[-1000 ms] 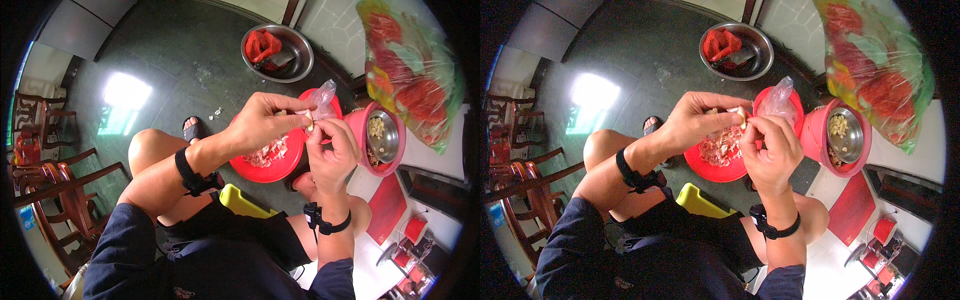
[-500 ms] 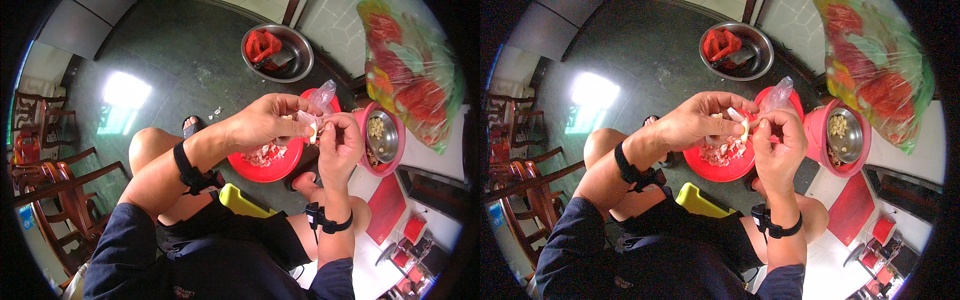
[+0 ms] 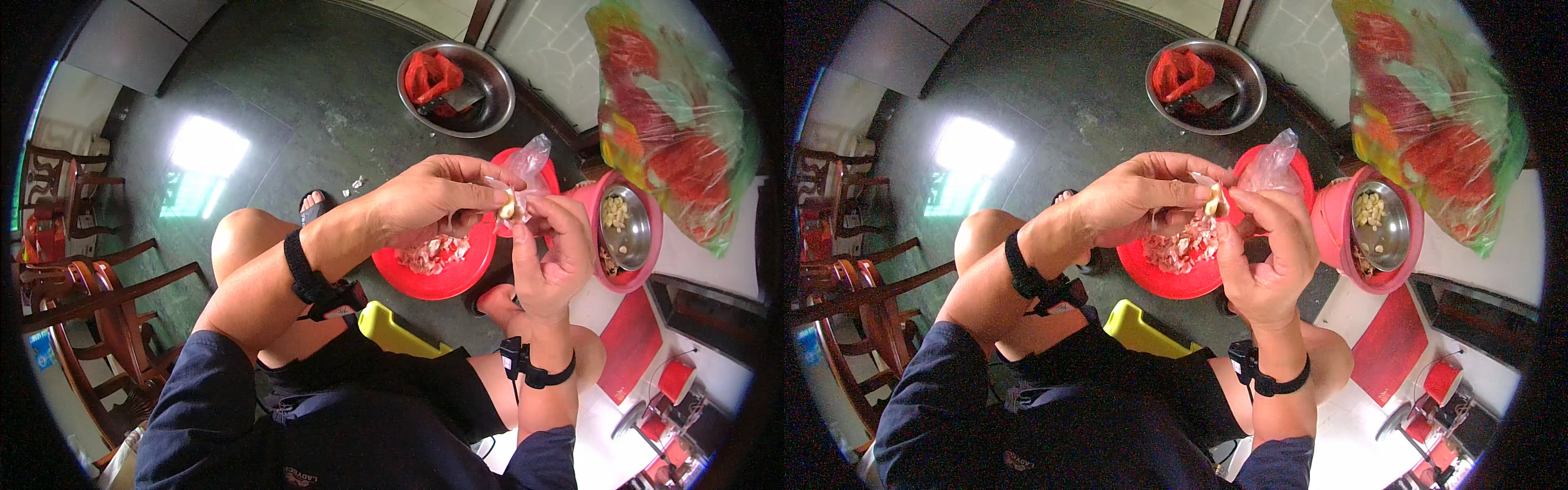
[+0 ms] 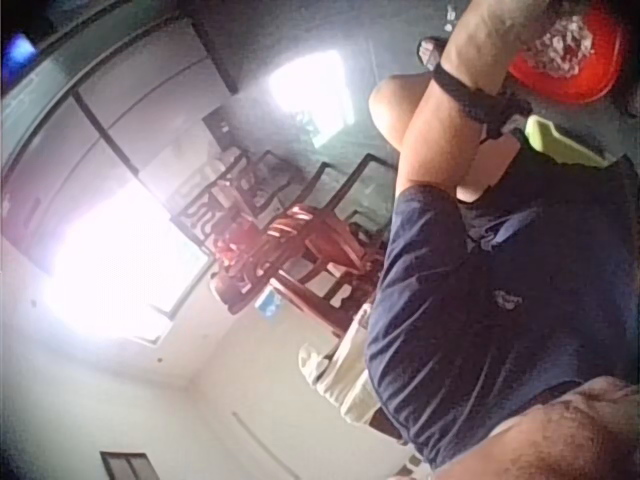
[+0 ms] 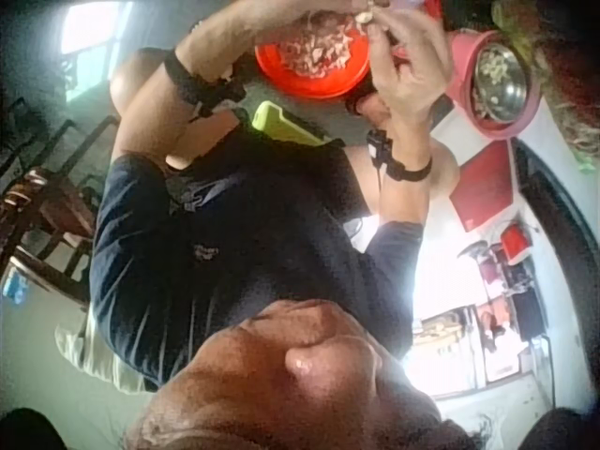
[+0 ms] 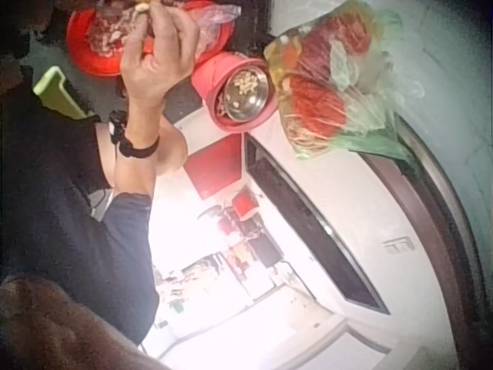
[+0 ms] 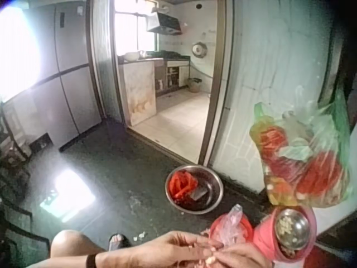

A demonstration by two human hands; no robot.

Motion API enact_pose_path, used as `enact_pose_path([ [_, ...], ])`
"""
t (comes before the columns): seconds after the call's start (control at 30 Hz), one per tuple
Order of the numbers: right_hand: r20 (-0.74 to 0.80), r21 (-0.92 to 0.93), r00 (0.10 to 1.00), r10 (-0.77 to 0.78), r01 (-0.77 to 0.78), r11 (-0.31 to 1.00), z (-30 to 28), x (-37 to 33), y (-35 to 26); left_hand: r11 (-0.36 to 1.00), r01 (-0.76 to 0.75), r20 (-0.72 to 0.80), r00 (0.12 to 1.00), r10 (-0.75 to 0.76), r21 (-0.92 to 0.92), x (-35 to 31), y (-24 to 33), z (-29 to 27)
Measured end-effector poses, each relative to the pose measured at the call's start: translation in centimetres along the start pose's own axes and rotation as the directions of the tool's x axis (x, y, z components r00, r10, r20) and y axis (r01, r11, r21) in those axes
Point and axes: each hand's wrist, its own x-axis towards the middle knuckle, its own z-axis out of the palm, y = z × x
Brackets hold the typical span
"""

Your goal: Peel cloves of garlic by hand and place them into a bowl.

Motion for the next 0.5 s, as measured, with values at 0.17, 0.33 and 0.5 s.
enact_pose_path([
  [0.17,0.058,-0.142,0.988,-0.146,0.153,0.978,-0.59,0.81,0.05,0.999,0.035,-0.011,0.999,-0.035,-0.009,-0.01,0.05,0.14],
  [0.33,0.069,-0.184,0.977,-0.201,0.211,0.96,-0.41,0.83,-0.06,1.0,0.018,0.002,1.0,-0.018,0.024,0.14,-0.1,0.05],
  [0.5,0.077,-0.256,0.945,-0.317,0.326,0.91,-0.35,0.67,0.56,0.993,0.032,-0.024,0.999,-0.029,0.113,-0.11,0.01,0.35],
])
